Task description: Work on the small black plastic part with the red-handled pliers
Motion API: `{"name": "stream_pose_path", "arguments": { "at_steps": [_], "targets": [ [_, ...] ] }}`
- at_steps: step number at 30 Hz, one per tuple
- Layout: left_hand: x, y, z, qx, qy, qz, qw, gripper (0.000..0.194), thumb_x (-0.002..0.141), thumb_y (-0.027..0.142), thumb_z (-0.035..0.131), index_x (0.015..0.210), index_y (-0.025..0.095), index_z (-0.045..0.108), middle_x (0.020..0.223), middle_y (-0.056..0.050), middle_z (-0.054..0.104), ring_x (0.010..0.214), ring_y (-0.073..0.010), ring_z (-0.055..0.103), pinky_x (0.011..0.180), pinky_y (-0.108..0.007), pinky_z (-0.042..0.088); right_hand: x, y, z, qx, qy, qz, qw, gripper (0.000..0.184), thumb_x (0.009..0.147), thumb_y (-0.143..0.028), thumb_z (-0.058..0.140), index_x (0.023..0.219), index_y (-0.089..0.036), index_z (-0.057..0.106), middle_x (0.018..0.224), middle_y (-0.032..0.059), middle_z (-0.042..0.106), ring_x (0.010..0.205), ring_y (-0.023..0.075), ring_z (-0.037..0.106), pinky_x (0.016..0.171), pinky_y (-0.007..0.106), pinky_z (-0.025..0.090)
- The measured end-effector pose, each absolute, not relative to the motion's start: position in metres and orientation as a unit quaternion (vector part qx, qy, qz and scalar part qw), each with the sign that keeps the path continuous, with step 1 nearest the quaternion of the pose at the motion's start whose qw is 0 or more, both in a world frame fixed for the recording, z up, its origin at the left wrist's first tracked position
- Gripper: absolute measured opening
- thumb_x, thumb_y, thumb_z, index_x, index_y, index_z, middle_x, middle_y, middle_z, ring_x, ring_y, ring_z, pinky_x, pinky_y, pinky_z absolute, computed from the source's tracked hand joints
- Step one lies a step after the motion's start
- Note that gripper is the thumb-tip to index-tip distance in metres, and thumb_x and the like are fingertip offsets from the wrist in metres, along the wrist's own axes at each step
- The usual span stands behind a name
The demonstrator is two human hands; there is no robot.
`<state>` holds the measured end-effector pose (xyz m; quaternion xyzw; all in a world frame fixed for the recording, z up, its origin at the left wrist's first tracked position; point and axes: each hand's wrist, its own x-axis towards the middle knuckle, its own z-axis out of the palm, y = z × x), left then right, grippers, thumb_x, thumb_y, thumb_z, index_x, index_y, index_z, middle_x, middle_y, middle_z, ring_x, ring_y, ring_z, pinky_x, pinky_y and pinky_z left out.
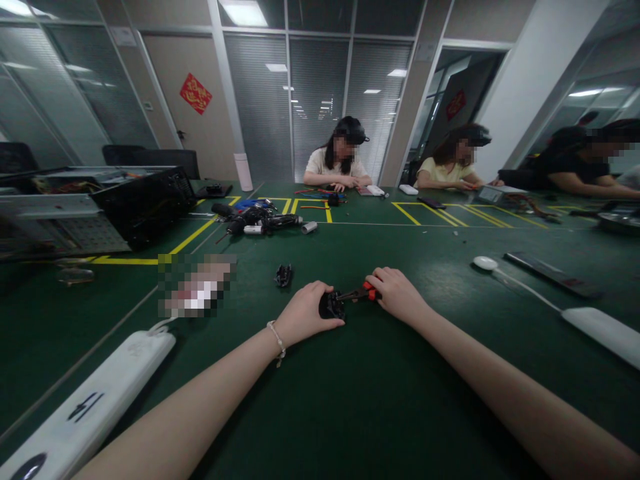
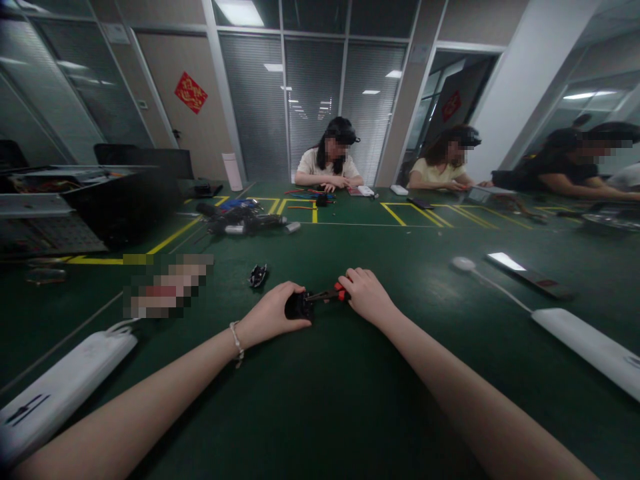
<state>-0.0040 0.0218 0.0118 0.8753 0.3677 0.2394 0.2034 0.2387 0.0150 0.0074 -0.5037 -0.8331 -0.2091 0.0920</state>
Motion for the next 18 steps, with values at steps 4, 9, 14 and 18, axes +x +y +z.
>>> {"name": "stream_pose_path", "arguments": {
  "at_steps": [4,9,14,18],
  "targets": [
    [-0.0043,0.0226,0.0110,0.875,0.369,0.236,0.206,0.055,0.062,0.048,0.064,0.106,0.019,0.048,0.103,-0.006,0.053,0.094,-0.0239,0.052,0.079,-0.037,0.043,0.2394,0.0149,0.0091,-0.502,-0.835,-0.210,0.087,0.034,0.062,-0.010,0.054,0.095,-0.016,0.054,0.089,0.0079,0.052,0.080,0.0198,0.046,0.072,0.031,0.035],
    [-0.0043,0.0226,0.0115,0.874,0.373,0.232,0.209,0.056,0.061,0.050,0.064,0.105,0.019,0.049,0.103,-0.006,0.054,0.093,-0.0240,0.052,0.078,-0.037,0.043,0.2383,0.0134,0.0103,-0.499,-0.836,-0.209,0.088,0.035,0.062,-0.010,0.055,0.096,-0.015,0.053,0.091,0.0083,0.052,0.082,0.0204,0.046,0.073,0.032,0.035],
    [-0.0041,0.0229,0.0123,0.875,0.371,0.231,0.209,0.056,0.061,0.050,0.064,0.105,0.019,0.049,0.104,-0.006,0.053,0.095,-0.0241,0.051,0.080,-0.037,0.043,0.2371,0.0126,0.0088,-0.497,-0.837,-0.210,0.094,0.036,0.062,-0.009,0.055,0.098,-0.015,0.052,0.094,0.0087,0.052,0.085,0.0209,0.046,0.075,0.033,0.035],
    [-0.0036,0.0227,0.0122,0.879,0.368,0.232,0.196,0.056,0.061,0.049,0.065,0.105,0.019,0.049,0.103,-0.006,0.053,0.095,-0.0246,0.051,0.080,-0.037,0.042,0.2371,0.0138,0.0074,-0.506,-0.832,-0.210,0.089,0.035,0.061,-0.010,0.055,0.096,-0.015,0.053,0.092,0.0086,0.052,0.083,0.0210,0.046,0.073,0.032,0.035]
  ]
}}
